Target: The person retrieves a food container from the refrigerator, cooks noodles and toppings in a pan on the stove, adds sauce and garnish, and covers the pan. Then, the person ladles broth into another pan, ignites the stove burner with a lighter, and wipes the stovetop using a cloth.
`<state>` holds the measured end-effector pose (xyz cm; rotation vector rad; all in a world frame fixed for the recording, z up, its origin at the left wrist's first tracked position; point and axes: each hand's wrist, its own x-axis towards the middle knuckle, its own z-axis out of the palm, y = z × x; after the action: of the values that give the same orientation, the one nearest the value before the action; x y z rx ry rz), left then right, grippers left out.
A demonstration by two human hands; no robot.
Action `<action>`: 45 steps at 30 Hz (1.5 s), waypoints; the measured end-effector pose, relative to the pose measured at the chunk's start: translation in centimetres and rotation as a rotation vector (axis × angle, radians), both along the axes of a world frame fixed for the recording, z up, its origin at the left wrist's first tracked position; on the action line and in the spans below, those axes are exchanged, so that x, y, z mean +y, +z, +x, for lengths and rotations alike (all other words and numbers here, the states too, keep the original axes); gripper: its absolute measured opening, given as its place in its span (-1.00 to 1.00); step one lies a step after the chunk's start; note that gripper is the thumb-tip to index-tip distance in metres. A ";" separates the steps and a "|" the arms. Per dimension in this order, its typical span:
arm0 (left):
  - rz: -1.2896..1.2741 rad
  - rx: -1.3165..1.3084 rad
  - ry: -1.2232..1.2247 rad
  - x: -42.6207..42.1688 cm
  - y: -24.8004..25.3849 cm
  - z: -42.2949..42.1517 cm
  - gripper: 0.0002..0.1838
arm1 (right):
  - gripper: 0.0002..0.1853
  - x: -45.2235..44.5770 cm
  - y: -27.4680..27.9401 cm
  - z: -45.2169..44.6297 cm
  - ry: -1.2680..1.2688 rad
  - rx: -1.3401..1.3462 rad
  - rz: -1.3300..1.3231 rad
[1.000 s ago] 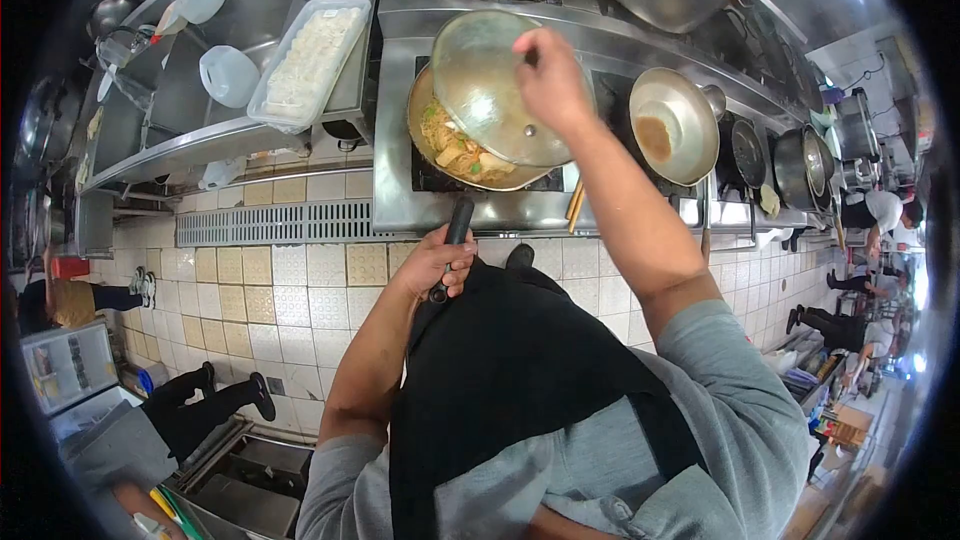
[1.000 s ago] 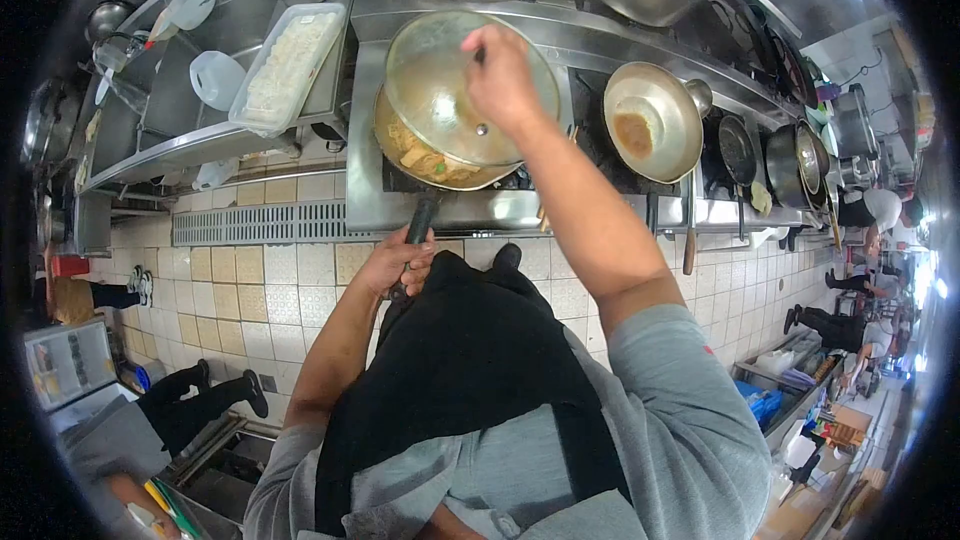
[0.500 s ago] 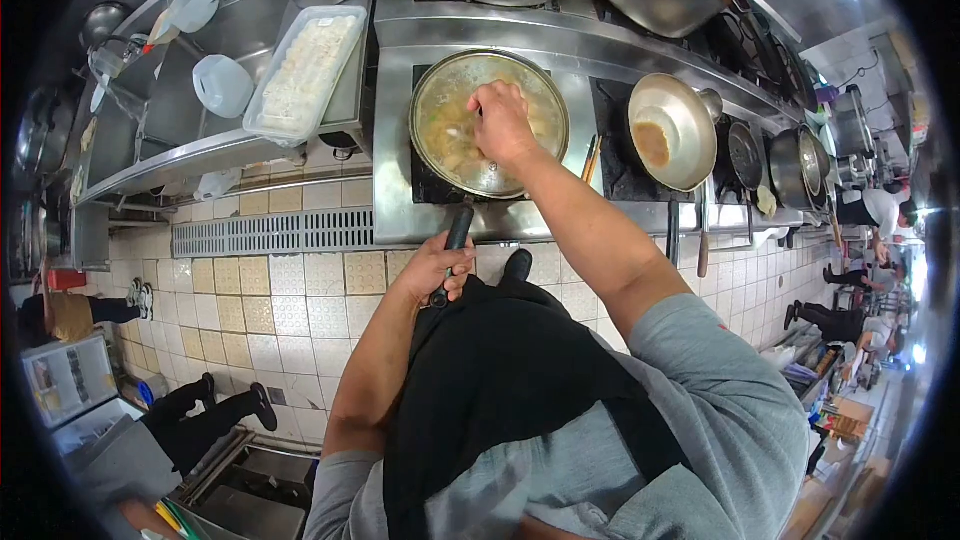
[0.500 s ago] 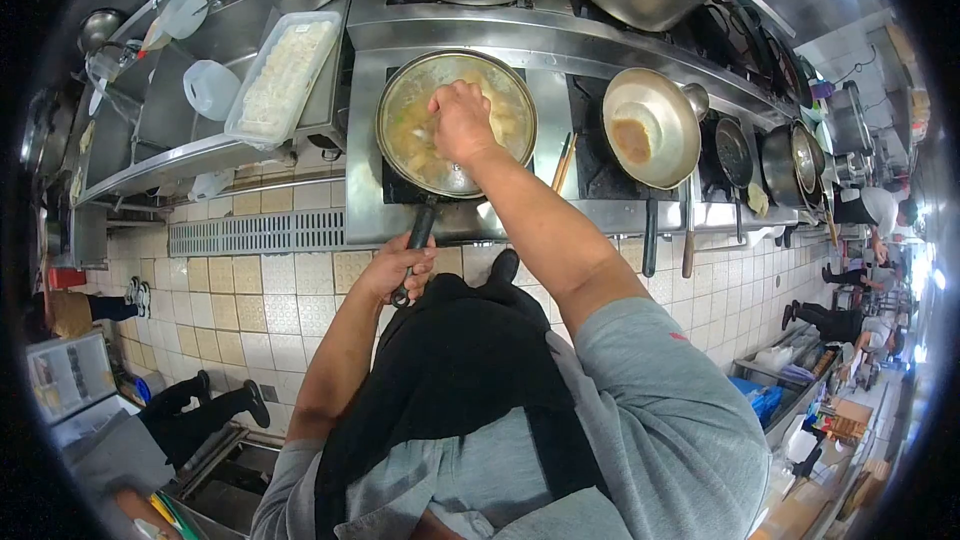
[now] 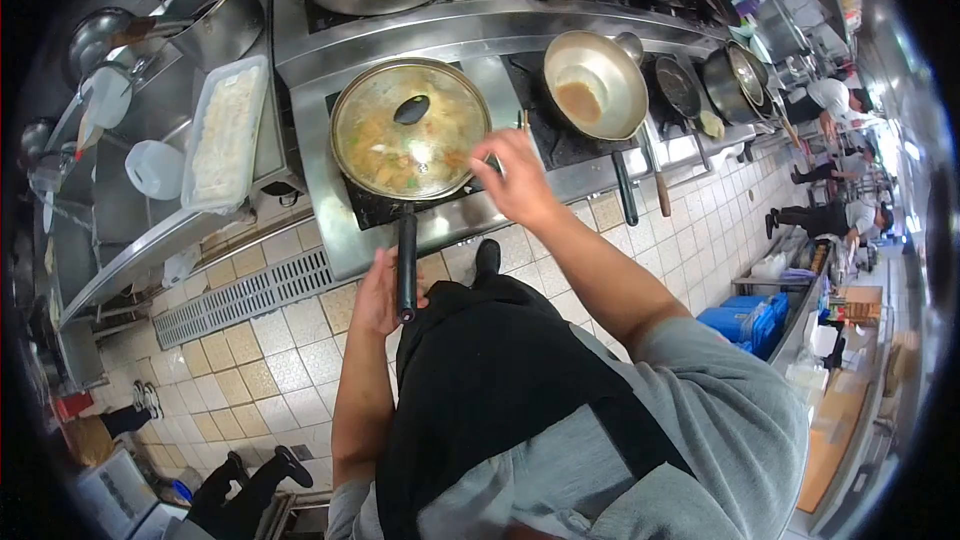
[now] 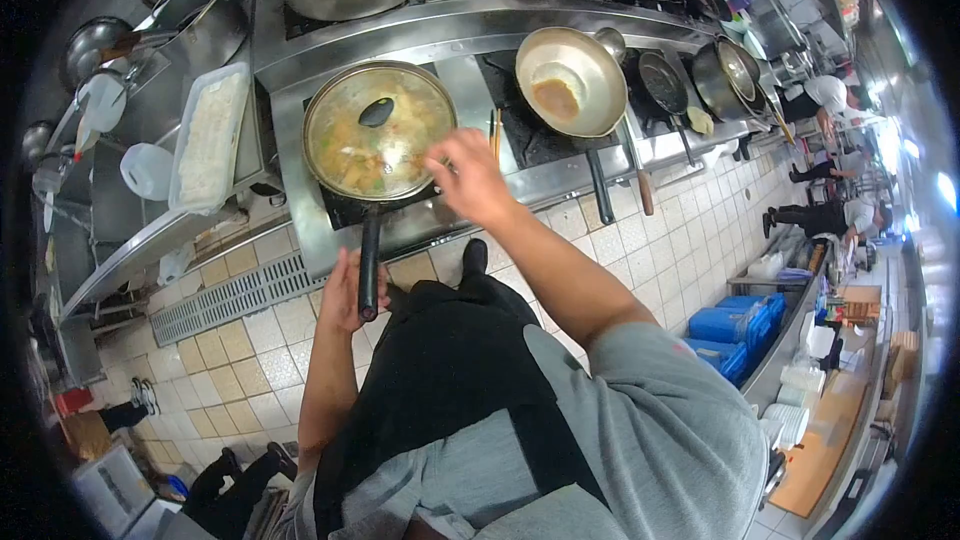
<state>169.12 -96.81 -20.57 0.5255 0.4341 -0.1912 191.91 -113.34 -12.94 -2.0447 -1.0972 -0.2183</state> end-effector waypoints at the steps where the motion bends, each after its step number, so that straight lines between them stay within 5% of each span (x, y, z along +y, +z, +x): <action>1: -0.001 0.049 0.020 0.0 -0.2 -0.6 -0.37 | -0.84 -3.1 -0.3 0.3 -0.113 -0.075 -0.036; 4: 0.073 0.038 -0.015 0.8 -2.7 -3.6 -0.33 | -0.77 -12.6 -1.2 2.3 -0.494 -0.066 -0.150; 8: 0.262 0.421 0.059 0.2 -7.7 -8.8 -0.45 | -0.62 -25.1 -8.4 6.7 -0.789 0.119 -0.220; 11: 0.458 0.717 0.136 -2.0 -12.3 -14.1 -0.52 | -0.56 -26.6 -7.5 7.3 -0.658 1.242 0.061; 15: 0.517 1.069 0.214 -8.3 -13.8 -20.3 -0.54 | -0.72 -24.4 -5.5 6.0 -0.342 1.753 0.407; 19: 0.420 1.175 0.205 -14.5 -12.7 -23.7 -0.56 | -0.85 -23.1 -6.9 5.4 -0.204 1.774 0.564; 21: 0.617 0.935 -0.057 -16.5 -13.7 -25.8 -0.64 | -0.87 -22.0 -4.3 4.7 -0.167 1.783 0.647; 22: 0.503 1.064 0.120 -17.6 -11.4 -24.5 -0.65 | -0.88 -21.8 -3.7 4.1 -0.171 1.775 0.643; 32: 0.374 1.034 0.301 -12.7 -14.0 -30.5 -0.63 | -0.89 -12.6 9.3 -4.6 -0.057 1.664 0.416; 45: 0.282 1.140 0.848 -2.6 -13.6 -49.4 -0.62 | -0.87 15.8 10.9 -16.2 0.441 1.920 0.049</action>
<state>119.70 -99.42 -34.21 0.4239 1.7661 0.4348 175.73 -97.50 -2.04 -0.9879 -0.1563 1.5558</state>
